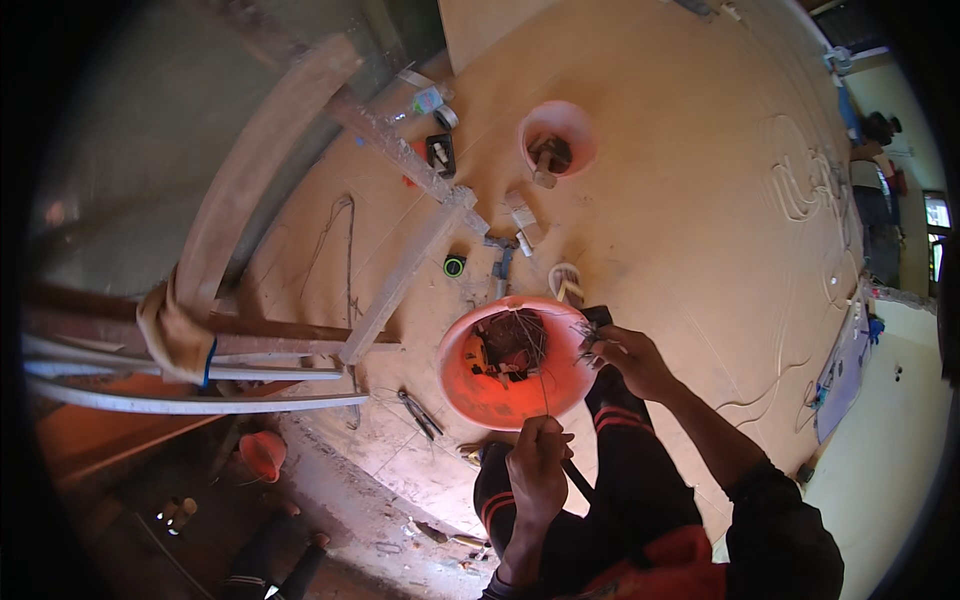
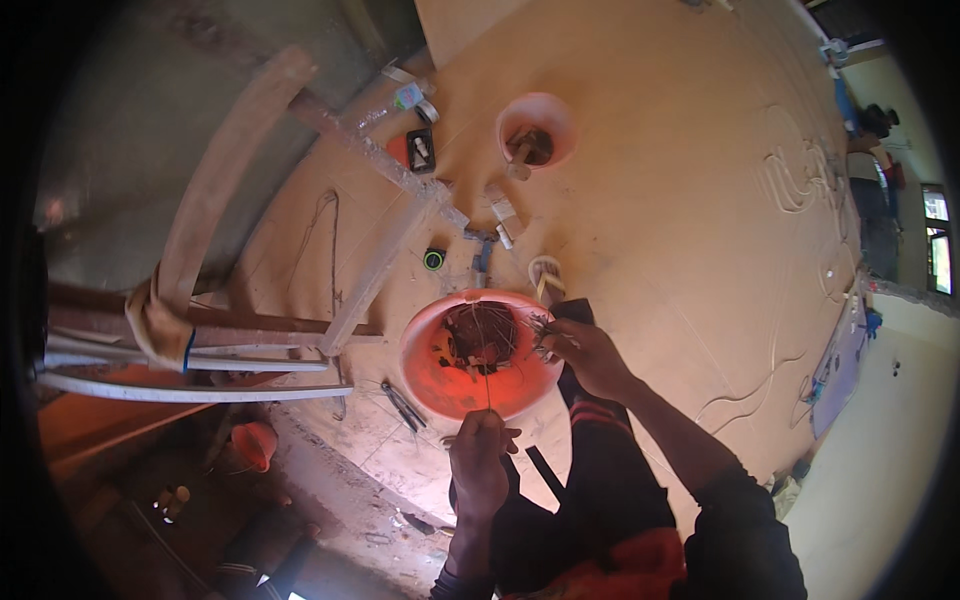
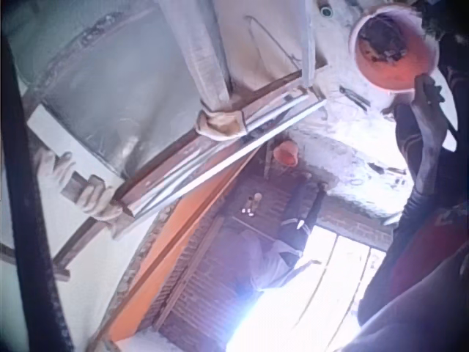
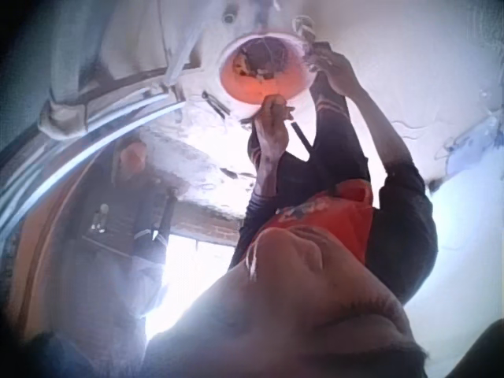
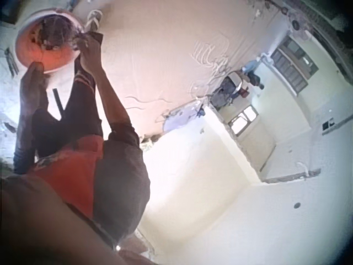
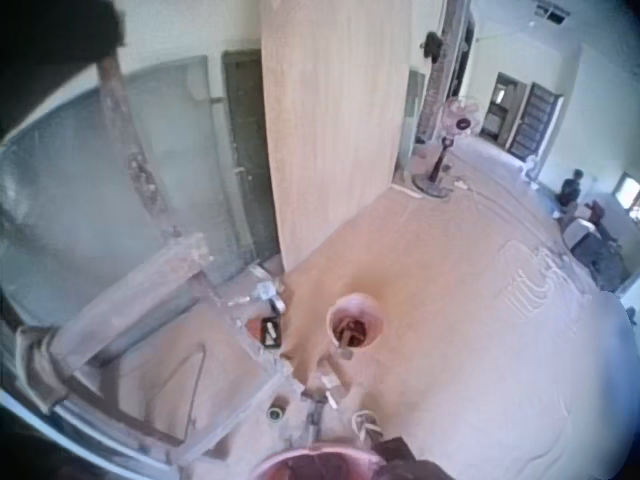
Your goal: The person positions a long wooden plank against a tiled wall and uses a hammer to drive nails into it. A coworker assists by holding the plank and hammering additional nails. The person then walks inside to retrieve a wire from a bucket.
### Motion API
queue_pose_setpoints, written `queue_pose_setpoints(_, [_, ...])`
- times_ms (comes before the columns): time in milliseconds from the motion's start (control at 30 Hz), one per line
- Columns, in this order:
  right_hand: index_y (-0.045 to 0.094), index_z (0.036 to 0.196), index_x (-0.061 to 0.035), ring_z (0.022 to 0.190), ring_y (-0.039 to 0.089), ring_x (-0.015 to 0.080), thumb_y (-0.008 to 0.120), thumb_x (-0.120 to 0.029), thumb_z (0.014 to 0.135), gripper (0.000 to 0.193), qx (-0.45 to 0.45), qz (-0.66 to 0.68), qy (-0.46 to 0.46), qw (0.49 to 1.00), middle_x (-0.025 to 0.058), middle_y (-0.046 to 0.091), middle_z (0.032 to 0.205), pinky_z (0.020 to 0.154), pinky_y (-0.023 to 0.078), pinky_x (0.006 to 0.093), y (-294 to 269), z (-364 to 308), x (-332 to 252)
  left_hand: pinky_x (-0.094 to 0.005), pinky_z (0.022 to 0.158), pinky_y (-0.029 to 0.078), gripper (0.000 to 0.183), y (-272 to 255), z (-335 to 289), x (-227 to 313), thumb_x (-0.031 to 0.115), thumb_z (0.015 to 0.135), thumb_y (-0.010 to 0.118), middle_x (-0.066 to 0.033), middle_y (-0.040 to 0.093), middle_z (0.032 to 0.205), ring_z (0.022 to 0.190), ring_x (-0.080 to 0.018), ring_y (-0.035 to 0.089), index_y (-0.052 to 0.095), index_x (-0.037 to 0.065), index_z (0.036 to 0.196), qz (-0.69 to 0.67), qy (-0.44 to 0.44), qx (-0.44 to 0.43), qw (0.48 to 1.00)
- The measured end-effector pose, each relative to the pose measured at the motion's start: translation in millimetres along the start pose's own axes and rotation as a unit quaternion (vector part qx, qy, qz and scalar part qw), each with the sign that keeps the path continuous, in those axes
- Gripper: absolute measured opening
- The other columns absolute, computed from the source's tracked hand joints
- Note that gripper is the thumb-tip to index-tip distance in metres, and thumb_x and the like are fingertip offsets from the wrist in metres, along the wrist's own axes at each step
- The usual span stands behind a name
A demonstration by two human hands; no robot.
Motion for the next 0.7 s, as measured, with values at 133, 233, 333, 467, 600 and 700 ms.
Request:
queue_pose_setpoints(133, [0.058,0.107,-0.0005,0.086,0.062,0.0168,0.052,-0.027,0.093,0.03,-0.047,0.035,0.017,0.998,0.0089,0.065,0.094,0.079,0.048,0.0313,-60.0,80.4,-4.3,-0.0272,0.053,0.04,0.021,25.0,79.8,4.5,0.015,0.094,0.044,-0.0061,0.046,0.06,0.053,-0.0117,0.044,0.048,0.0,0.079,0.076,0.019,0.067,0.995])
queue_pose_setpoints(233, [0.059,0.099,-0.0013,0.079,0.062,0.0167,0.052,-0.026,0.092,0.026,-0.05,0.008,-0.009,0.999,0.0078,0.064,0.085,0.075,0.048,0.0306,-102.6,140.9,-12.4,-0.0273,0.056,0.04,0.025,44.6,128.3,5.4,0.017,0.095,0.041,-0.0021,0.044,0.06,0.054,-0.0103,0.041,0.048,0.002,0.077,0.0,-0.073,0.136,0.988])
queue_pose_setpoints(333, [0.058,0.094,-0.001,0.074,0.06,0.0152,0.049,-0.024,0.093,0.025,-0.013,0.054,-0.01,0.998,0.0073,0.062,0.078,0.072,0.047,0.0296,-140.7,199.9,-7.3,-0.0275,0.057,0.042,0.027,58.0,164.2,15.2,0.018,0.096,0.042,-0.0017,0.041,0.057,0.054,-0.0101,0.039,0.047,0.002,0.074,0.003,-0.078,0.151,0.985])
queue_pose_setpoints(467, [0.058,0.095,0.0019,0.077,0.059,0.0123,0.048,-0.021,0.094,0.025,0.06,0.03,-0.043,0.997,0.0064,0.062,0.082,0.074,0.049,0.0281,-186.3,300.7,18.1,-0.0267,0.056,0.038,0.027,83.9,197.2,28.6,0.018,0.096,0.043,-0.0021,0.042,0.059,0.056,-0.0109,0.041,0.047,0.002,0.075,0.028,-0.117,0.146,0.982])
queue_pose_setpoints(600, [0.06,0.094,0.0015,0.072,0.06,0.0121,0.049,-0.022,0.094,0.026,0.186,-0.09,0.042,0.977,0.0065,0.062,0.078,0.069,0.05,0.0275,-211.9,396.2,66.3,-0.0271,0.059,0.04,0.026,103.8,220.4,38.3,0.016,0.095,0.042,-0.0021,0.042,0.061,0.058,-0.0112,0.042,0.047,0.001,0.074,0.004,-0.125,0.141,0.982])
queue_pose_setpoints(700, [0.061,0.089,-0.0005,0.081,0.062,0.0322,0.052,-0.03,0.088,0.03,0.229,-0.096,0.054,0.967,0.019,0.063,0.083,0.075,0.047,0.04,-229.2,447.7,99.6,-0.0276,0.059,0.042,0.026,114.5,224.6,43.4,0.015,0.095,0.042,-0.0016,0.042,0.06,0.057,-0.0107,0.041,0.047,0.0,0.074,-0.021,-0.151,0.154,0.976])
Point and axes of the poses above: each hand's wrist, its own z-axis towards the middle knuckle, its own y-axis out of the palm, x = y × z, the point moved 4 cm from there along z, towards the middle knuckle
